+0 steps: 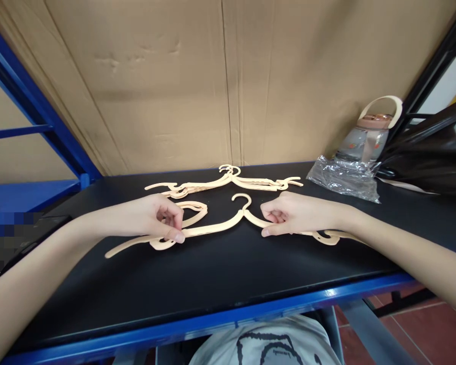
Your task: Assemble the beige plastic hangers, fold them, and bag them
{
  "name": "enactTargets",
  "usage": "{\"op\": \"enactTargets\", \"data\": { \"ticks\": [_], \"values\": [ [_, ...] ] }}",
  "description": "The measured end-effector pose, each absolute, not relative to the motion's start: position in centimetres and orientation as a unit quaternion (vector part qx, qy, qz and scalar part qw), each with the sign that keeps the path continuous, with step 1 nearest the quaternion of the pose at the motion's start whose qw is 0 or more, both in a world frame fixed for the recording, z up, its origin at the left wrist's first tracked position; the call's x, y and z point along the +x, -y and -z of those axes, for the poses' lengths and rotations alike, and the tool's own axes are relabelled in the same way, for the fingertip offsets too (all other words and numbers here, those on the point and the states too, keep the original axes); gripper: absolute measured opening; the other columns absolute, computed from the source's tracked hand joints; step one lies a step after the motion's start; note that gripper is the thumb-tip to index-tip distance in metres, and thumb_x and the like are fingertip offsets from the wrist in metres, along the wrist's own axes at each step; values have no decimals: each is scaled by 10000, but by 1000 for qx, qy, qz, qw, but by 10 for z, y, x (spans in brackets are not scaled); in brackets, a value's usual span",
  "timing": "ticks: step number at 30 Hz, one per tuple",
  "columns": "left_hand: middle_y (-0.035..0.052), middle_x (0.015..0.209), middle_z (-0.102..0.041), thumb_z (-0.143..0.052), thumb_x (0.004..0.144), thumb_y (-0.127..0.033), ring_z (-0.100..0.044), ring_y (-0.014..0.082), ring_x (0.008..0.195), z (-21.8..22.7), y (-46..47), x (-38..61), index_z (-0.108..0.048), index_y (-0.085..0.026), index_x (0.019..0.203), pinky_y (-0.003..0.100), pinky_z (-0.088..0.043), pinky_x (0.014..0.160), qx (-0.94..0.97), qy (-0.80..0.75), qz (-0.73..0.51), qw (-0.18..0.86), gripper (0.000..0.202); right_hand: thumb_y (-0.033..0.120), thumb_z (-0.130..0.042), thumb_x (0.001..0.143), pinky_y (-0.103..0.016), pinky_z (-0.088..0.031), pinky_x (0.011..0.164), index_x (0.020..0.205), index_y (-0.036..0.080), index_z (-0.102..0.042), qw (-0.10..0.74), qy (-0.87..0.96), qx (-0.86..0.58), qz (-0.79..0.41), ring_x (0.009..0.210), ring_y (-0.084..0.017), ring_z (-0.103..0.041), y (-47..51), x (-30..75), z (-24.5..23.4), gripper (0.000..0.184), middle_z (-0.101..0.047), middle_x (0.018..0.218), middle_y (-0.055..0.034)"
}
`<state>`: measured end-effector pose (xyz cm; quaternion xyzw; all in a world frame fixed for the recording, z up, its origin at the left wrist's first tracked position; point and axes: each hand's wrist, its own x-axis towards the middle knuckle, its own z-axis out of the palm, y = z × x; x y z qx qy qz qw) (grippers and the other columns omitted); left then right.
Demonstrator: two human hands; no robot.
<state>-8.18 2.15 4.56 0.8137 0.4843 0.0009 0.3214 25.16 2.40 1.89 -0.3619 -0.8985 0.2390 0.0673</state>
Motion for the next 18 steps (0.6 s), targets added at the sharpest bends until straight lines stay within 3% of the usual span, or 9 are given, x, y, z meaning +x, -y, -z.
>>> {"op": "enactTargets", "data": {
  "ticks": [5,12,18],
  "values": [
    [-34,529,-492,-716,727,-451,-401,83,505,-45,-16,-75,-661,-178,657,198,-298,466,823,-461,30,330,287,547,-648,793,-233,-269,508,733,203,-533,59,900,-378,-210,532,-86,-414,-25,255,-23,368,-507,609,67],
    [-33,807,-526,-779,643,-431,-427,112,667,-52,-6,-71,-656,-252,939,188,-347,542,829,-465,74,303,367,595,-614,799,-243,-266,514,618,191,-483,16,900,-399,-173,531,-93,-406,-26,261,-31,461,-478,550,60],
    [-26,887,-556,-750,680,-328,-459,130,731,-58,-3,-75,-671,-305,982,185,-388,616,830,-466,119,283,313,596,-619,792,-238,-273,498,635,197,-478,-5,890,-409,-199,516,-92,-405,-28,263,-32,452,-478,537,66]
  ]
}}
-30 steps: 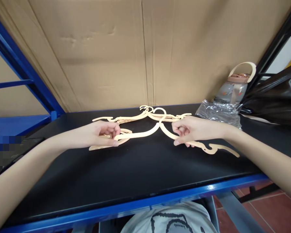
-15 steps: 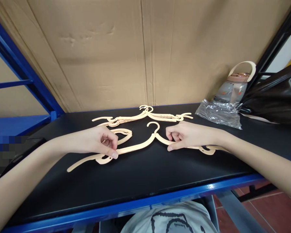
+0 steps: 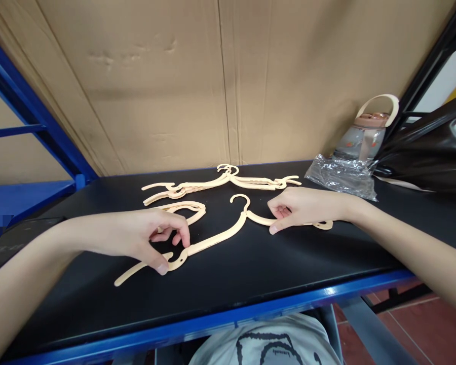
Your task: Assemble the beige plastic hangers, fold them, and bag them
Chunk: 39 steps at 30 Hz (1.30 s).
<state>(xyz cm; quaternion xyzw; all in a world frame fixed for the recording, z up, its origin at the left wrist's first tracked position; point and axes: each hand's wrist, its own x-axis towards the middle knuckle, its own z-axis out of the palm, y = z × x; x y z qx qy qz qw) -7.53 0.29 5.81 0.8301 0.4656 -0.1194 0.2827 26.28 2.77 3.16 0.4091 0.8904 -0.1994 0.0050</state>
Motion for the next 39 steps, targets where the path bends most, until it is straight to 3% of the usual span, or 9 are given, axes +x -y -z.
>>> {"op": "enactTargets", "data": {
  "ticks": [8,12,18,20,23,26,31,36,39],
  "values": [
    [-16,972,-616,-613,798,-158,-530,149,890,-65,6,-75,-677,-354,1078,180,-431,786,850,-383,142,333,348,604,-643,772,-239,-270,499,653,196,-504,-9,-898,390,206,555,-94,-421,-31,265,-30,447,-502,613,53],
    [-2,958,-619,-517,904,-188,-561,140,870,-64,6,-69,-709,-344,1066,175,-434,772,859,-341,137,356,296,630,-648,755,-239,-275,511,675,197,-526,-11,-902,377,209,572,-98,-438,-34,266,-28,457,-523,640,49],
    [12,917,-624,-498,944,-215,-592,124,848,-54,7,-54,-764,-285,919,174,-454,778,868,-310,76,381,277,649,-637,755,-243,-261,515,686,197,-523,-10,-906,369,208,563,-96,-422,-33,266,-27,472,-511,637,53],
    [23,928,-642,-513,940,-237,-602,132,856,-49,6,-49,-762,-254,886,199,-469,790,870,-304,25,387,255,648,-628,763,-242,-259,519,692,195,-524,-10,-908,364,208,567,-96,-425,-33,266,-28,470,-515,643,50],
    [30,1009,-650,-597,890,-265,-590,151,915,-39,4,-42,-720,-254,1003,249,-476,832,881,-319,-57,346,168,647,-618,773,-243,-257,524,703,193,-533,-8,-910,360,206,570,-98,-430,-30,265,-29,467,-523,650,47],
    [30,1012,-638,-663,833,-329,-579,161,910,-30,1,-38,-643,-266,1147,273,-487,770,876,-348,-105,316,320,629,-616,784,-246,-252,526,699,192,-535,-8,-911,365,194,566,-98,-432,-26,262,-31,453,-529,647,46],
    [-3,887,-615,-668,816,-373,-580,133,817,-23,3,-31,-619,-263,1164,233,-459,643,867,-362,-115,323,368,611,-588,820,-244,-257,531,684,190,-529,-16,-917,363,164,571,-101,-460,-17,253,-30,447,-553,639,39],
    [-23,868,-577,-670,810,-416,-556,118,751,-23,10,-26,-539,-282,1245,223,-469,611,849,-383,-124,341,475,592,-550,862,-246,-253,540,695,188,-538,-21,-927,350,131,564,-104,-468,-12,247,-27,437,-566,633,31],
    [-10,905,-585,-683,786,-466,-561,149,820,-22,9,-28,-530,-284,1255,250,-465,649,859,-407,-121,288,526,586,-528,879,-245,-263,549,730,192,-561,-25,-930,344,129,576,-107,-487,-11,247,-29,423,-580,646,29]
  ]
}}
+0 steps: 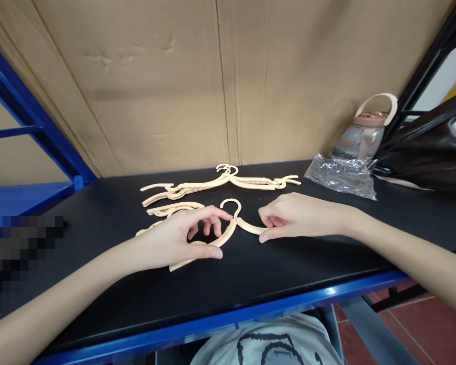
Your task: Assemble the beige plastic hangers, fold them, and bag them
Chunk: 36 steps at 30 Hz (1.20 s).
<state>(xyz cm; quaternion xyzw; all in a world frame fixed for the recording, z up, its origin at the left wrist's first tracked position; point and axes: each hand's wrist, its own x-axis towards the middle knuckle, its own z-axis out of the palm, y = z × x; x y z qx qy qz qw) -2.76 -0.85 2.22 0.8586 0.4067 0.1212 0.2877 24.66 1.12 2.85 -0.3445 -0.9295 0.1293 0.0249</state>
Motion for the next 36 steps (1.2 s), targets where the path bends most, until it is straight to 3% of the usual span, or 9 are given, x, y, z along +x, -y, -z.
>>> {"op": "enactTargets", "data": {
  "ticks": [4,7,10,15,21,27,29,33,36],
  "values": [
    [9,963,-588,-689,756,-523,-555,185,902,-19,5,-31,-553,-285,1237,306,-466,772,879,-419,-100,203,554,572,-506,885,-252,-265,542,725,202,-560,31,917,-383,-110,548,-113,-471,-9,253,-39,407,-569,618,27],
    [18,969,-589,-640,800,-494,-561,187,892,-20,6,-31,-581,-277,1189,307,-469,775,884,-423,-75,185,450,579,-521,858,-260,-266,524,673,209,-504,16,887,-453,-88,514,-125,-446,-6,263,-48,414,-542,570,22],
    [19,958,-592,-567,851,-403,-567,173,870,-24,8,-29,-599,-272,1149,281,-469,747,885,-424,-60,180,327,612,-564,803,-271,-289,502,848,228,-539,-19,849,-512,-128,517,-163,-507,-6,276,-49,387,-581,562,26],
    [10,932,-590,-541,838,-350,-575,161,840,-27,10,-28,-581,-272,1180,260,-469,715,878,-433,-52,196,353,688,-557,753,-291,-325,499,1050,218,-529,-33,822,-545,-161,540,-213,-580,-9,289,-43,557,-623,578,13],
    [7,944,-581,-543,836,-336,-574,159,850,-27,10,-30,-568,-276,1188,259,-463,718,875,-434,-43,211,357,690,-568,751,-295,-361,563,1218,211,-519,-5,852,-511,-115,706,-243,-609,-6,280,-45,670,-664,810,-43],
    [3,939,-601,-560,825,-321,-573,155,829,-25,10,-31,-598,-274,1142,244,-453,695,881,-420,-57,212,323,634,-590,775,-287,-395,640,1371,262,-448,32,893,-413,-177,812,-227,-589,0,263,-42,717,-633,974,-38],
    [5,942,-602,-560,826,-323,-575,158,839,-25,10,-31,-601,-275,1136,249,-458,708,884,-415,-59,210,316,547,-624,790,-279,-388,633,1322,271,-487,22,904,-378,-199,797,-209,-582,3,257,-41,615,-629,971,-27],
    [5,961,-605,-554,793,-223,-572,162,882,-27,12,-30,-612,-269,1099,251,-472,749,889,-403,-58,210,315,336,-590,873,-278,-386,690,1015,227,-626,11,928,-308,-210,828,-178,-581,5,251,-42,183,-643,941,-16],
    [7,994,-613,-530,723,-100,-560,165,926,-29,14,-28,-627,-248,1032,236,-480,759,894,-385,-57,220,356,238,-583,887,-273,-398,733,937,203,-636,13,934,-284,-215,863,-166,-583,5,251,-42,80,-647,928,-12]
  ]
}}
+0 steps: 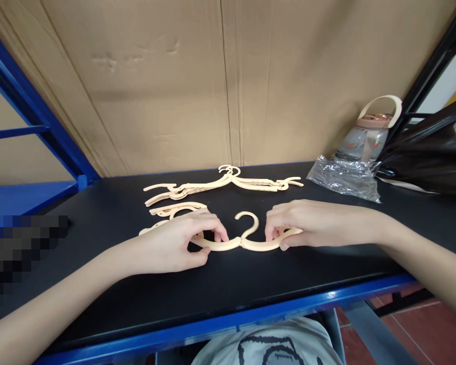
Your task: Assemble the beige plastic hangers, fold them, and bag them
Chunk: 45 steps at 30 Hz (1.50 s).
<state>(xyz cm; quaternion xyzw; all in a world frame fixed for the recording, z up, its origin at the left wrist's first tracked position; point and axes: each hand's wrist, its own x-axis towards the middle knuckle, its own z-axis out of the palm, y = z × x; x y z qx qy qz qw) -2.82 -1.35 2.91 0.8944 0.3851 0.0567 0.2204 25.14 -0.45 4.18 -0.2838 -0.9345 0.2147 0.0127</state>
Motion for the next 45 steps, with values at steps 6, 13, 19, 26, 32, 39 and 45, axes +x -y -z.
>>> {"op": "enactTargets", "data": {
  "ticks": [6,13,19,26,32,39,45],
  "values": [
    [14,1068,-595,-525,823,-82,-539,161,998,-27,13,-27,-702,-267,951,269,-437,893,925,-310,-81,201,286,138,-547,908,-252,-419,775,921,204,-653,64,950,-250,-176,950,-146,-558,2,252,-37,125,-612,1014,-18],
    [14,1080,-617,-526,934,-207,-558,152,1000,-20,9,-27,-693,-283,1040,261,-429,909,928,-284,-100,219,211,222,-563,928,-261,-423,748,952,194,-626,93,951,-256,-146,886,-144,-575,3,242,-28,73,-607,970,-12],
    [12,1090,-628,-549,931,-304,-575,169,1019,-16,10,-27,-639,-277,1086,288,-449,906,933,-298,-117,164,181,197,-553,931,-254,-427,739,953,189,-639,118,956,-244,-115,869,-142,-586,0,241,-20,89,-626,942,-9],
    [80,1415,-452,-660,764,-603,-432,277,1272,-11,15,-21,-379,-263,1409,420,-373,1055,923,-358,-126,57,781,263,-488,967,-292,-458,813,1149,197,-616,128,958,-231,-109,939,-172,-610,1,236,-19,232,-651,1036,-44],
    [112,1239,-589,-599,763,-680,-548,288,1089,-10,20,-12,-389,-185,1411,444,-426,957,918,-383,-86,51,842,493,-665,826,-359,-455,913,1367,181,-438,137,961,-215,-105,1085,-240,-583,7,229,-12,664,-605,1226,-105],
    [68,1161,-614,-671,754,-539,-560,268,1052,-18,19,-16,-510,-241,1250,387,-478,876,914,-390,-59,97,600,527,-675,805,-401,-461,899,1414,227,-359,147,952,-246,-104,1063,-252,-586,5,227,-11,749,-601,1242,-88],
    [51,1265,-588,-684,736,-427,-542,257,1163,-24,9,-30,-338,-271,1424,397,-434,1008,909,-394,-78,110,786,528,-642,831,-419,-449,951,1436,250,-333,207,940,-253,-99,1143,-251,-565,-1,235,-15,734,-604,1245,-82]
  ]
}}
